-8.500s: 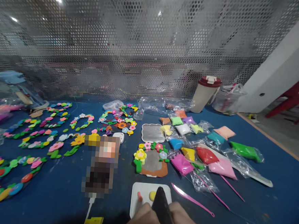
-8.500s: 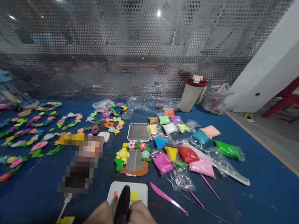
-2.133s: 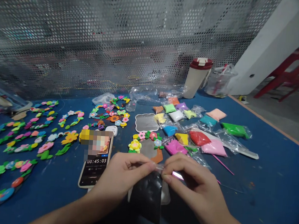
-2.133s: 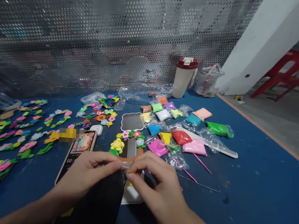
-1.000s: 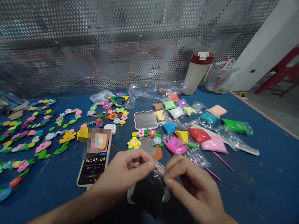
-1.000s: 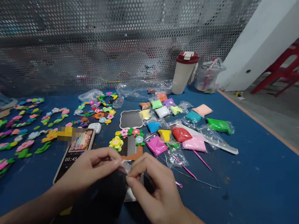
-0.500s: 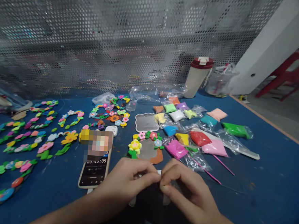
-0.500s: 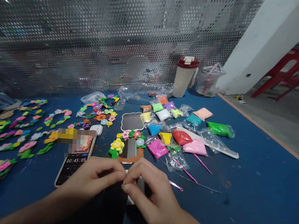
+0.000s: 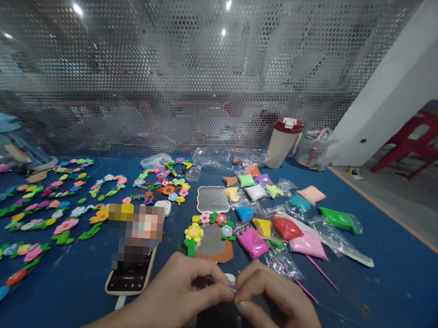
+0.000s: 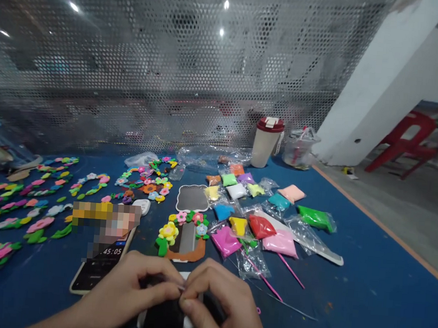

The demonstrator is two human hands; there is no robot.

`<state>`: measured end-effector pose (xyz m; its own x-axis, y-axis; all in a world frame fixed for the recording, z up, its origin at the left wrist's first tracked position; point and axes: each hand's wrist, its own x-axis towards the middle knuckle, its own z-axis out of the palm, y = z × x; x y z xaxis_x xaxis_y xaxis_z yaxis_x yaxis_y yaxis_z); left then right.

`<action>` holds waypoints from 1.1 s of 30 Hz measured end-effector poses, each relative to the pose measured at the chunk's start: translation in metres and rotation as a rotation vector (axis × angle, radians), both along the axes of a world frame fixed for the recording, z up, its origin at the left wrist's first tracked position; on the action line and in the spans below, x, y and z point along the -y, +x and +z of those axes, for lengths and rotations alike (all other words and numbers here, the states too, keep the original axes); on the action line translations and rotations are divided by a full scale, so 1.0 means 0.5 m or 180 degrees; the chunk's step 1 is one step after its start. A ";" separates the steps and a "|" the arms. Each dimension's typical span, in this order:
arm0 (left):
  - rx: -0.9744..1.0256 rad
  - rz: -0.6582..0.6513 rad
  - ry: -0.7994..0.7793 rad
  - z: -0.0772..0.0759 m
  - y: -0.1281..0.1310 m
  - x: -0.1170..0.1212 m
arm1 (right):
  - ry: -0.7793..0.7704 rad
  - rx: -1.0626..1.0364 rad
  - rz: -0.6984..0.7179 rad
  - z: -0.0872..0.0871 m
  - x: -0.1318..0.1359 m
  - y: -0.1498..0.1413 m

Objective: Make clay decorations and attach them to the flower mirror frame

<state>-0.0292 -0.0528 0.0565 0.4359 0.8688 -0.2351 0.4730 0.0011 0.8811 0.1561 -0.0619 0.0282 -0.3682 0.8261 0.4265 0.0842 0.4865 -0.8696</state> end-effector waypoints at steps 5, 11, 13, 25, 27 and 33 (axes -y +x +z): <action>-0.0265 -0.0322 0.0417 0.006 0.006 0.015 | 0.0004 0.0195 0.0175 0.006 0.003 0.016; -0.0386 -0.0332 0.0513 0.026 0.013 0.008 | -0.0416 -0.0418 -0.0757 -0.019 0.009 0.069; -0.0259 -0.0008 0.0681 0.036 0.012 -0.023 | -0.0699 -0.0765 -0.1218 -0.027 0.012 0.085; -0.0808 0.0271 0.1425 -0.013 0.026 -0.310 | -0.0969 -0.0740 -0.1171 -0.038 0.017 0.098; -0.1012 0.0162 0.1634 -0.021 0.031 -0.337 | -0.1072 -0.0702 -0.1168 -0.044 0.011 0.099; -0.1740 0.0166 0.2411 -0.019 0.020 -0.409 | -0.1292 -0.0517 -0.1112 -0.040 0.007 0.090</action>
<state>-0.0192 0.1515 0.0473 0.3881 0.8896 0.2410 0.8375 -0.4495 0.3108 0.2010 -0.0656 0.0083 0.0007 0.9970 0.0771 0.0297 0.0770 -0.9966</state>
